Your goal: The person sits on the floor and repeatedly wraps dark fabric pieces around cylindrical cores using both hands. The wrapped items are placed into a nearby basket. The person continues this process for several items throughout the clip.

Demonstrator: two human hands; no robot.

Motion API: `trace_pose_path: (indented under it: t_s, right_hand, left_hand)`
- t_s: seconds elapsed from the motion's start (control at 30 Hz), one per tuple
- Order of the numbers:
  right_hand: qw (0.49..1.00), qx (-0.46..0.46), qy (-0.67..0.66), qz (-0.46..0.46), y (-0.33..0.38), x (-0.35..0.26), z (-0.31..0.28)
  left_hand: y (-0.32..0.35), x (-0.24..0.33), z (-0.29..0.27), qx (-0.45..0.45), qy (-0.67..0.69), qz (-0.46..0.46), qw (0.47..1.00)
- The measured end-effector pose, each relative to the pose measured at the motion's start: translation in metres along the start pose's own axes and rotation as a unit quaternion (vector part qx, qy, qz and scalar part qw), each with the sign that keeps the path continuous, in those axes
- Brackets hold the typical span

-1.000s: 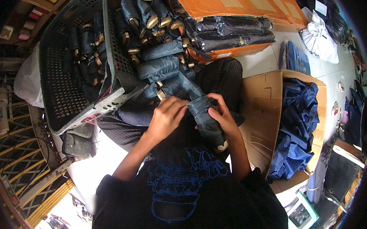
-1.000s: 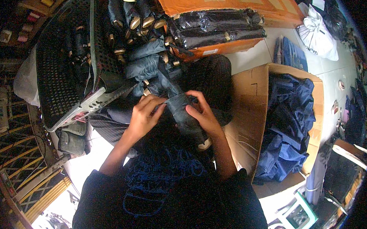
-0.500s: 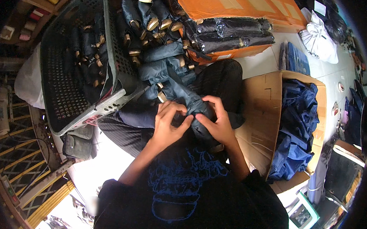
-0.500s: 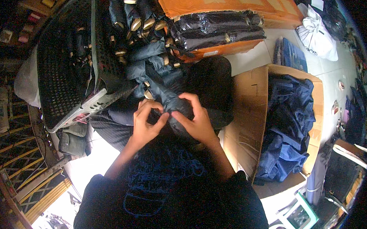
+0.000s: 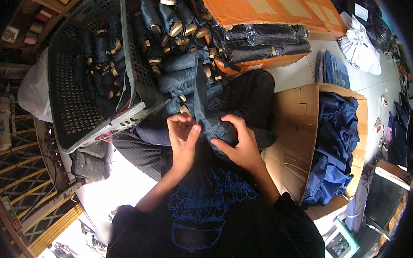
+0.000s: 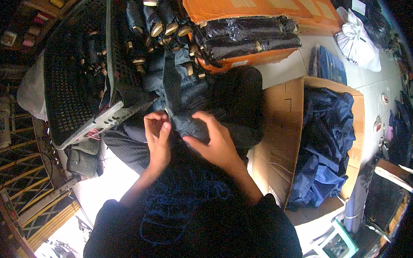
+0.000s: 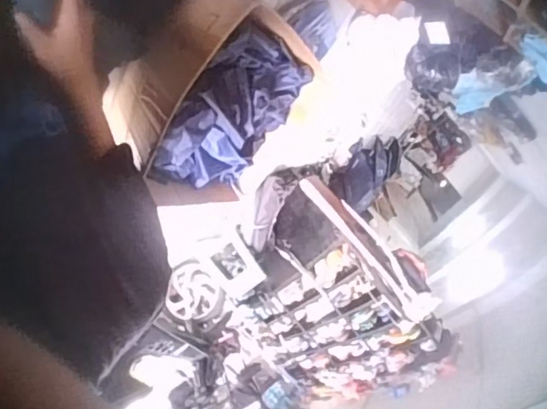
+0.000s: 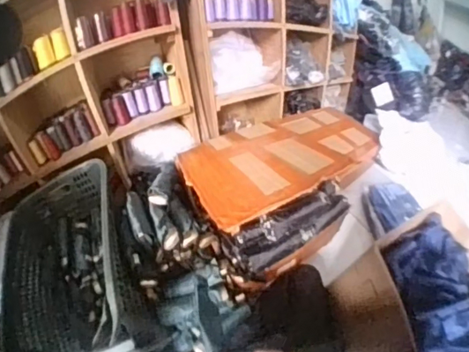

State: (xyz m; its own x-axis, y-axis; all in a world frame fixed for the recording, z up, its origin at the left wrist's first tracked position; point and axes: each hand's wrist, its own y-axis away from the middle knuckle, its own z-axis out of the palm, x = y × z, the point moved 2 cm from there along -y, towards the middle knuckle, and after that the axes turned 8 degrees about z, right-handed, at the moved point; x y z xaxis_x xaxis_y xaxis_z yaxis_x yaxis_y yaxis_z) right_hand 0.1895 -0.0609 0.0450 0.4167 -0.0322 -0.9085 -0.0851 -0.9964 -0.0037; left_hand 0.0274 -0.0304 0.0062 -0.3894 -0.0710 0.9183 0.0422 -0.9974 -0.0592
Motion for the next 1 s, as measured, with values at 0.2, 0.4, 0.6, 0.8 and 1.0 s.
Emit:
trace_pose_path:
  t_s: [0.2, 0.4, 0.6, 0.8, 1.0]
  right_hand:
    - [0.994, 0.021, 0.106, 0.028, 0.001, -0.017, 0.022]
    - [0.994, 0.053, 0.093, 0.016, -0.002, -0.019, 0.03]
    - [0.997, 0.07, -0.027, 0.012, -0.015, -0.02, 0.022]
    - [0.999, 0.011, -0.006, -0.05, -0.016, -0.021, 0.014]
    - [0.997, 0.004, -0.02, 0.071, -0.022, -0.024, 0.023]
  left_hand:
    - [0.0, 0.012, 0.024, 0.034, -0.007, -0.142, 0.989]
    - [0.004, 0.011, 0.022, 0.052, 0.009, -0.162, 0.985]
    - [0.018, 0.005, 0.014, -0.004, -0.039, -0.139, 0.989]
    - [-0.015, 0.01, 0.004, -0.016, 0.052, -0.094, 0.994]
    - [-0.01, 0.019, 0.027, 0.058, -0.007, -0.158, 0.986]
